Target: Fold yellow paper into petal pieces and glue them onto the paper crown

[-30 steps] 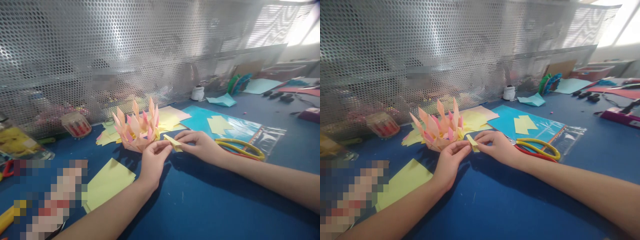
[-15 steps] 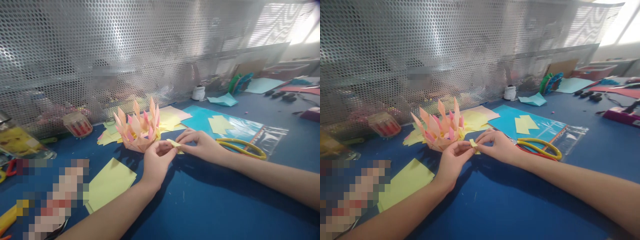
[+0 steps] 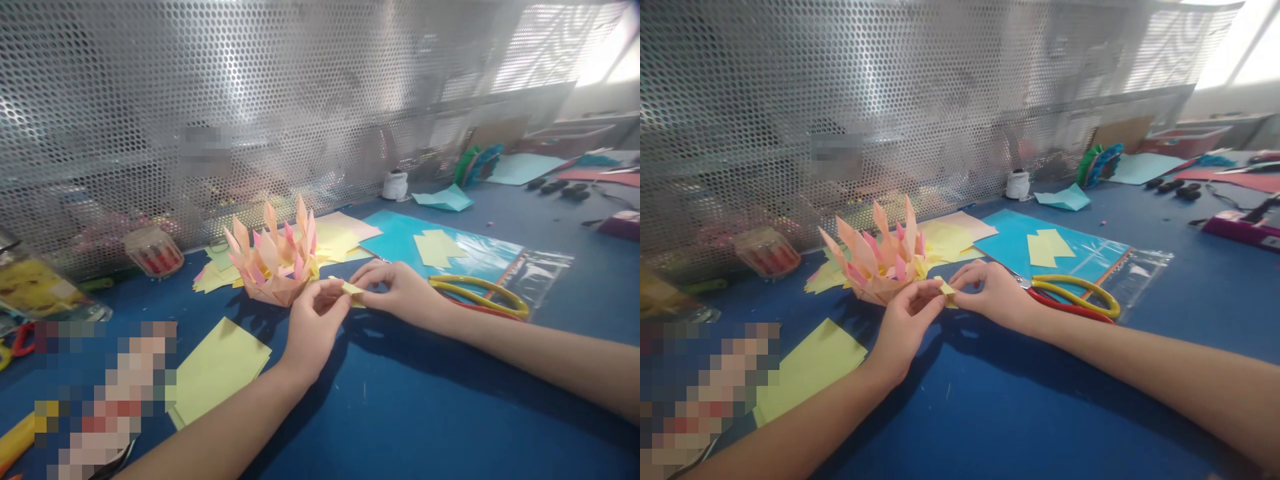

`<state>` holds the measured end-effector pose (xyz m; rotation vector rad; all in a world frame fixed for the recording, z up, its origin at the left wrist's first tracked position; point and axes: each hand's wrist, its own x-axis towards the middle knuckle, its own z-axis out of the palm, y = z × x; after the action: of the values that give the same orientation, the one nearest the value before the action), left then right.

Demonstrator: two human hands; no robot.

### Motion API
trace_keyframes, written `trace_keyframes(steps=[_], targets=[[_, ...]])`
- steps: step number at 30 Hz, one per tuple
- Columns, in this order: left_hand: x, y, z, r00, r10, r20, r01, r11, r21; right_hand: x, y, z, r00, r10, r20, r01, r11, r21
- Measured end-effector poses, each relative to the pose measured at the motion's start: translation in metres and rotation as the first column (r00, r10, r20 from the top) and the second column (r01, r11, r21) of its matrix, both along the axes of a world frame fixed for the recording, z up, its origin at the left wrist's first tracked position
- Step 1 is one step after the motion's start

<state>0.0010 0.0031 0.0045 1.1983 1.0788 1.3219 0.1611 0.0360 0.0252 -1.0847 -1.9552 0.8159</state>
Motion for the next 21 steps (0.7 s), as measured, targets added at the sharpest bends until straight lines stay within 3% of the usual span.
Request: trace_keyframes(steps=[7,12,17,21], targets=[[-0.001,-0.004,0.002,0.996,-0.041,-0.080,0.051,0.991,0.120,-0.001,-0.004,0.000,0.984,-0.100,-0.147,0.058,0.963,-0.262],[0.001,-0.004,0.004,0.966,0.112,-0.235,-0.021,0.932,0.362,-0.003,-0.006,0.002,0.968,-0.131,-0.214,0.055,0.942,-0.330],[0.006,0.011,0.005,0.976,0.079,-0.201,-0.002,0.932,0.362,-0.002,-0.002,0.003,0.963,-0.150,-0.225,0.082,0.955,-0.285],[0.010,0.033,0.000,0.997,-0.017,-0.081,0.038,0.962,0.270,0.006,0.009,0.001,0.965,-0.178,-0.193,0.155,0.979,-0.130]])
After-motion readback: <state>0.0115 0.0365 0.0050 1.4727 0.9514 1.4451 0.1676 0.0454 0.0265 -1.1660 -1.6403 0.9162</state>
